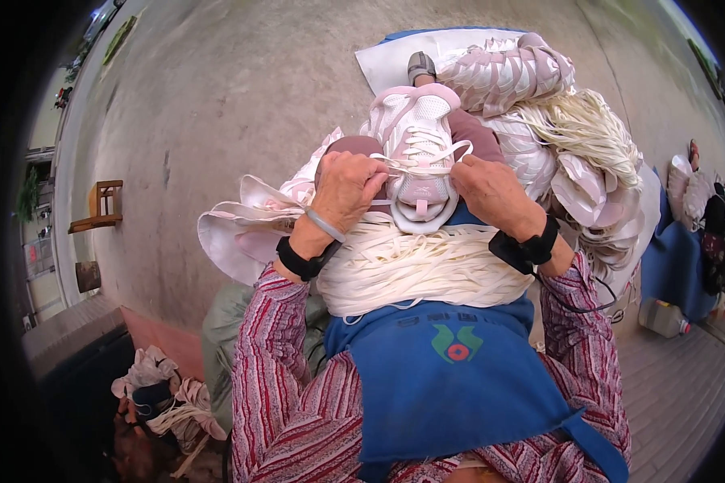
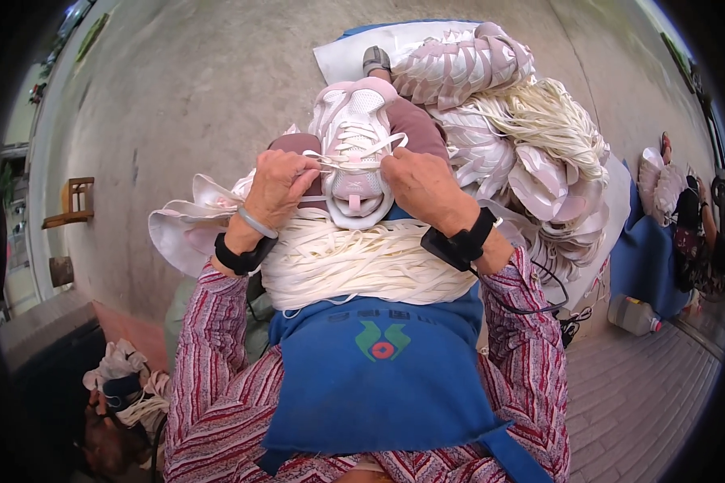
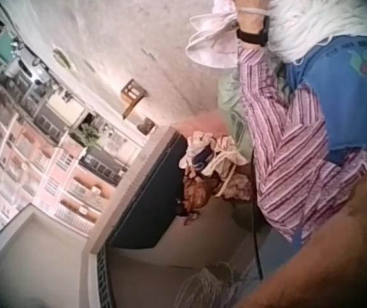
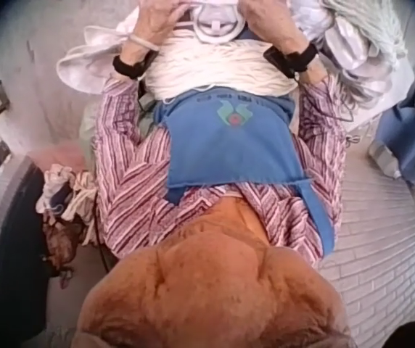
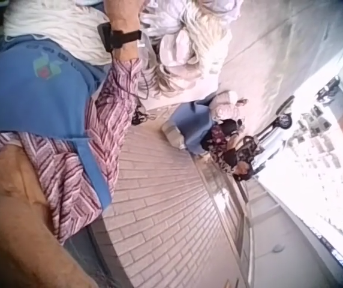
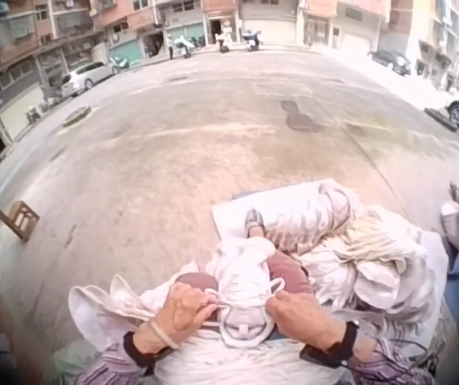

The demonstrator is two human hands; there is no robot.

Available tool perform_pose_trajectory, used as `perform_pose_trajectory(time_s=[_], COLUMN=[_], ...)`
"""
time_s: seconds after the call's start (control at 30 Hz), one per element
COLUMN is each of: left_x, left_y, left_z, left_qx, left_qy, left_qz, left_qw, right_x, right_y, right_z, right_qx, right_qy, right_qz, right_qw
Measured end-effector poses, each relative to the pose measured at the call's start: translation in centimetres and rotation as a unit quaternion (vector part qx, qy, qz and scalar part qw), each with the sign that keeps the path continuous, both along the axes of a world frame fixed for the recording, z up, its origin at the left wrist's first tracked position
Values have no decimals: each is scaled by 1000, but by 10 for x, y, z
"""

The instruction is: Lacing a pink and white sneaker as part of a manufacturing or assembly process.

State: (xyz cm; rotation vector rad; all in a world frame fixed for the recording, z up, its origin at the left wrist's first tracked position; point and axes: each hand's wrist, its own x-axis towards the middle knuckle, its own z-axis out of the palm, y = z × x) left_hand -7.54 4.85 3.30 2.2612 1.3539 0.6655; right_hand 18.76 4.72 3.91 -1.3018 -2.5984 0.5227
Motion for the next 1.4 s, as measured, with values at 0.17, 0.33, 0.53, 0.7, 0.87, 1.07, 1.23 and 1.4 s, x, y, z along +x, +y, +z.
perform_pose_trajectory(time_s=[0.17, 0.33, 0.53, 0.7, 0.87, 1.07, 1.23, 1.4], left_x=[1, 11, 15, 14, 16, 16, 15, 16], left_y=[3, 7, 13, 14, 10, 12, 22, 29], left_z=[5, 12, 12, 9, 13, 8, 10, 14], left_qx=[-11, 27, 18, 4, -17, 10, 25, 5], left_qy=[29, 77, 122, 113, 127, 167, 144, 179], left_qz=[-13, -39, -56, -52, -51, -58, -76, -87], left_qw=[999, 996, 991, 992, 991, 984, 986, 980], right_x=[5, 2, -7, -8, -8, -17, -23, -32], right_y=[-7, -24, -29, -34, -45, -55, -48, -43], right_z=[-3, -4, -25, -27, -11, -11, -8, -21], right_qx=[-24, 130, 92, 85, 170, 156, 167, 180], right_qy=[143, 122, 169, 206, 157, 67, 31, 22], right_qz=[-106, -149, -195, -227, -233, -223, -237, -221], right_qw=[984, 973, 962, 948, 944, 960, 957, 958])
